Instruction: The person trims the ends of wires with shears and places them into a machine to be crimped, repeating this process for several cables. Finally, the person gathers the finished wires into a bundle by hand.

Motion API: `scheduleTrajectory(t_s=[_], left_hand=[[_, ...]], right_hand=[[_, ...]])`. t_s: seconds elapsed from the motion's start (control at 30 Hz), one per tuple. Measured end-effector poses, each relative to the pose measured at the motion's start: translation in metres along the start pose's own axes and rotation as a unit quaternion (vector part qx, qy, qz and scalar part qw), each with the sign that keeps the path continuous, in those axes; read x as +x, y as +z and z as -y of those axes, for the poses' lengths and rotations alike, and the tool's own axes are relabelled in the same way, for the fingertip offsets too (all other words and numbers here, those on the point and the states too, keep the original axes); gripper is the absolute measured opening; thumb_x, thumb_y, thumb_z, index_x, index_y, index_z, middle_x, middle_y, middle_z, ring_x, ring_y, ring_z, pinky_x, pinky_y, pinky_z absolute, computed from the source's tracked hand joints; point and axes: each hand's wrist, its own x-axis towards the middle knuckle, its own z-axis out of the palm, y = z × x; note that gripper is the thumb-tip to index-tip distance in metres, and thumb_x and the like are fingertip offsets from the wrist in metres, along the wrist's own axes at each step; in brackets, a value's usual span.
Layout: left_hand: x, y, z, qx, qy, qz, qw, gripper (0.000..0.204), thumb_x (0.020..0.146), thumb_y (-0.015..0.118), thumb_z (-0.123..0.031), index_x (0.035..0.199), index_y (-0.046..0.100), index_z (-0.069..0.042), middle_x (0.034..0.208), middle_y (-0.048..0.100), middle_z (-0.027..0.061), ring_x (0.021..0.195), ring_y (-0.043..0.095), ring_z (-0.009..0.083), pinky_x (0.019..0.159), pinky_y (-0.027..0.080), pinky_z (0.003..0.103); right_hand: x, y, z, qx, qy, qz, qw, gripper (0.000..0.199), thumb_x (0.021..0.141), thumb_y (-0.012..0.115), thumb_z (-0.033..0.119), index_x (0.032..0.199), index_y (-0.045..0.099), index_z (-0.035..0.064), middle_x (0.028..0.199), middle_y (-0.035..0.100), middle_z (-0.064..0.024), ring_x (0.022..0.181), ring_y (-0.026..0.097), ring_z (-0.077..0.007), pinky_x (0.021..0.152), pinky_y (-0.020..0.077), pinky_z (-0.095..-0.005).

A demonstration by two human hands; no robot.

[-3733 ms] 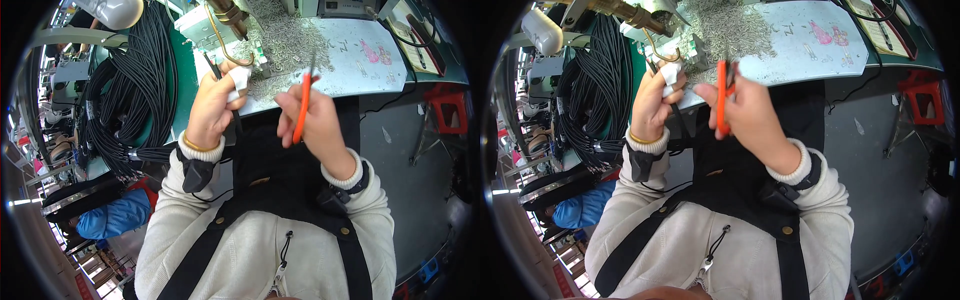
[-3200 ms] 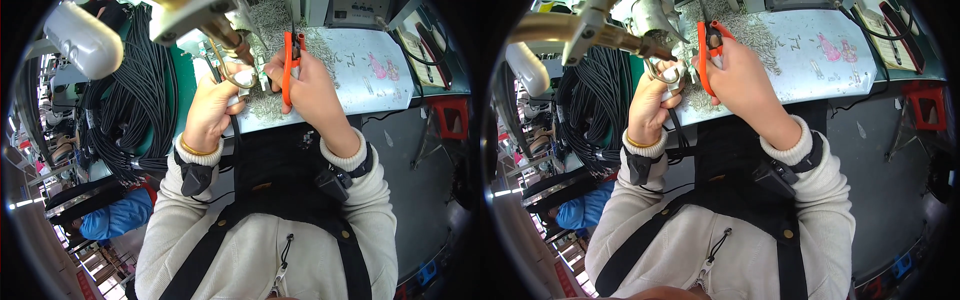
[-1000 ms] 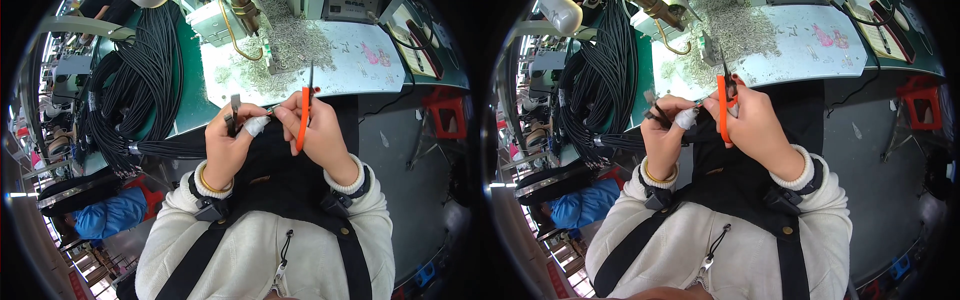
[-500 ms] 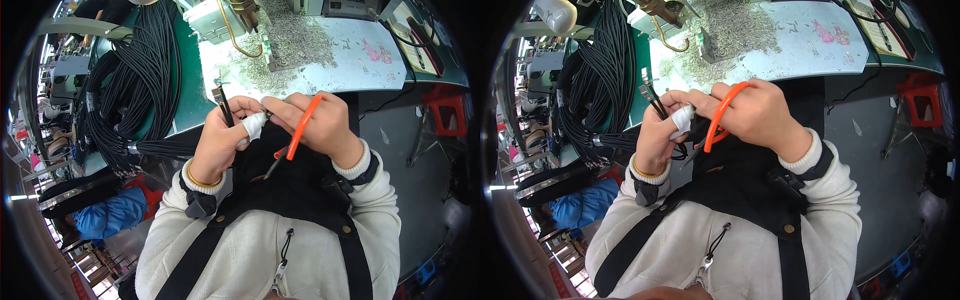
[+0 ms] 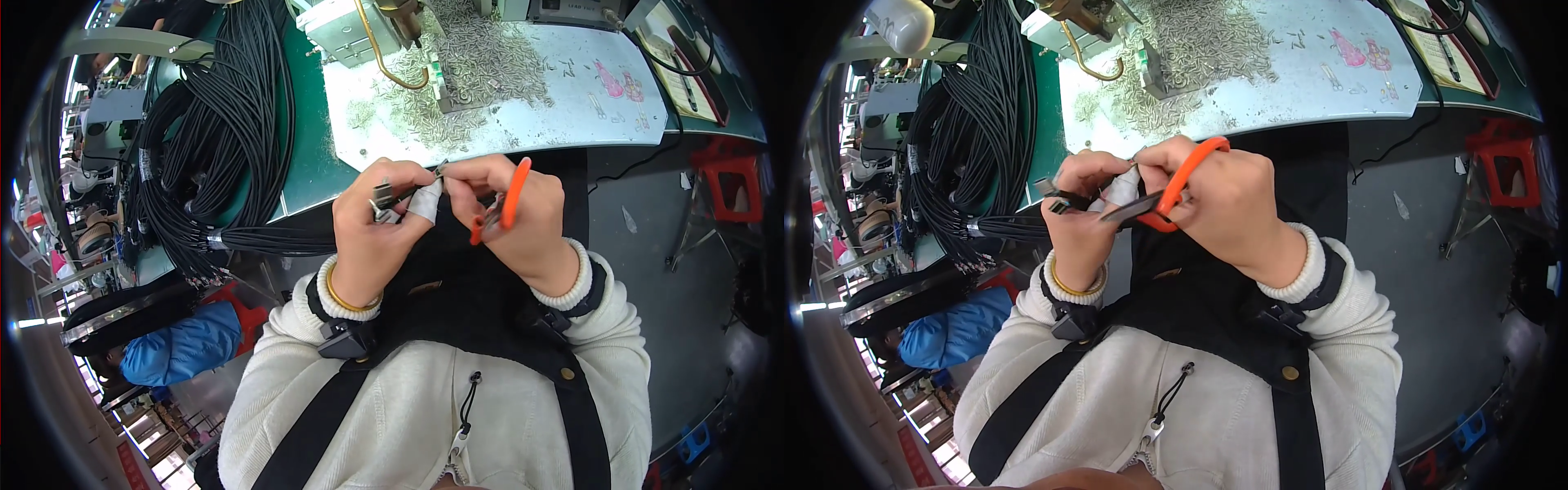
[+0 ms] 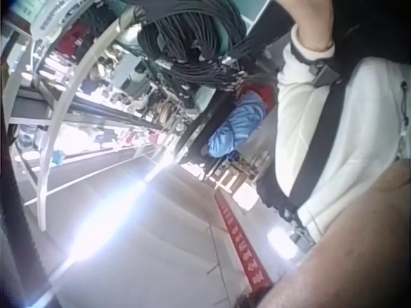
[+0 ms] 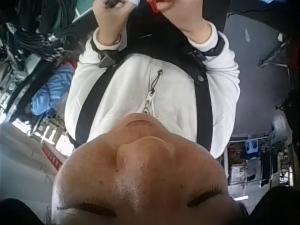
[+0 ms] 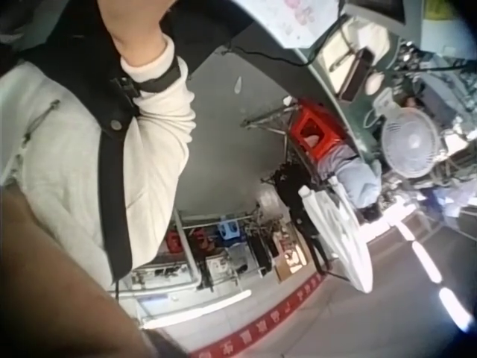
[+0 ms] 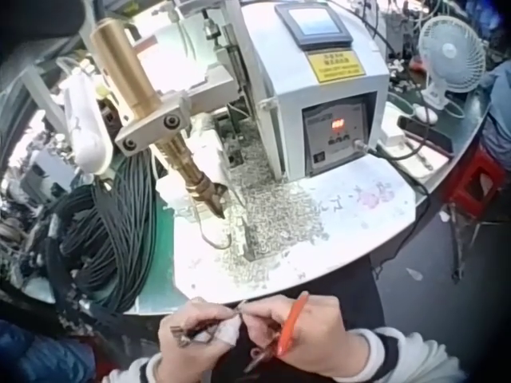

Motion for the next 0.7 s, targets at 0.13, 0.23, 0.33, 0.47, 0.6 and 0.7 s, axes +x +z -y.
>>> scheduleTrajectory(t_s=[0.13, 0.23, 0.33, 0.47, 0.6, 0.7], left_hand=[[0.008, -0.004, -0.019, -0.214, -0.274, 0.012, 0.938, 0.015, 0.076, 0.059, -0.001, 0.089, 0.055, 0.002, 0.077, 0.058, 0.0013, 0.064, 0.051, 0.0033, 0.053, 0.038, 0.015], [0.008, -0.013, -0.012, -0.306, -0.319, 0.036, 0.896, 0.016, 0.075, 0.059, 0.000, 0.091, 0.055, 0.002, 0.079, 0.058, 0.0023, 0.067, 0.052, 0.0041, 0.055, 0.040, 0.016], [0.008, -0.014, -0.013, -0.331, -0.321, 0.031, 0.887, 0.017, 0.075, 0.059, 0.000, 0.091, 0.055, 0.003, 0.080, 0.059, 0.0030, 0.068, 0.053, 0.0045, 0.057, 0.040, 0.016], [0.009, -0.009, -0.019, -0.280, -0.270, 0.001, 0.921, 0.016, 0.075, 0.059, 0.000, 0.091, 0.055, 0.003, 0.080, 0.059, 0.0032, 0.067, 0.053, 0.0043, 0.057, 0.040, 0.016], [0.011, -0.008, -0.020, -0.247, -0.251, -0.001, 0.936, 0.015, 0.075, 0.058, 0.000, 0.090, 0.056, 0.003, 0.079, 0.059, 0.0032, 0.064, 0.051, 0.0036, 0.054, 0.038, 0.015], [0.017, -0.011, -0.017, -0.233, -0.260, 0.002, 0.937, 0.015, 0.075, 0.058, -0.001, 0.090, 0.056, 0.002, 0.079, 0.059, 0.0034, 0.062, 0.050, 0.0028, 0.051, 0.035, 0.015]], right_hand=[[0.002, 0.001, -0.001, 0.032, 0.002, -0.043, 0.999, 0.021, 0.067, 0.060, -0.007, 0.087, 0.057, -0.0004, 0.059, 0.057, -0.0029, 0.050, 0.054, -0.0067, 0.049, 0.0436, -0.0179], [-0.001, 0.003, -0.004, 0.053, -0.007, -0.056, 0.997, 0.018, 0.067, 0.064, -0.002, 0.083, 0.056, -0.0012, 0.062, 0.059, -0.0046, 0.051, 0.056, -0.0082, 0.047, 0.0430, -0.0203], [0.000, -0.013, 0.004, 0.064, 0.111, 0.060, 0.990, 0.018, 0.067, 0.067, 0.004, 0.079, 0.055, -0.0015, 0.060, 0.059, -0.0064, 0.050, 0.057, -0.0112, 0.045, 0.0420, -0.0228], [-0.008, -0.005, 0.006, -0.019, 0.169, 0.126, 0.977, 0.024, 0.066, 0.070, 0.014, 0.073, 0.052, -0.0011, 0.055, 0.055, -0.0081, 0.046, 0.055, -0.0159, 0.042, 0.0394, -0.0261], [-0.008, 0.001, 0.008, -0.077, 0.173, 0.136, 0.972, 0.026, 0.069, 0.069, 0.018, 0.069, 0.050, -0.0005, 0.049, 0.051, -0.0092, 0.041, 0.051, -0.0203, 0.041, 0.0375, -0.0281], [-0.014, 0.007, 0.000, -0.048, 0.181, 0.135, 0.973, 0.024, 0.073, 0.066, 0.017, 0.068, 0.050, -0.0002, 0.047, 0.049, -0.0087, 0.039, 0.050, -0.0201, 0.039, 0.0367, -0.0275]])
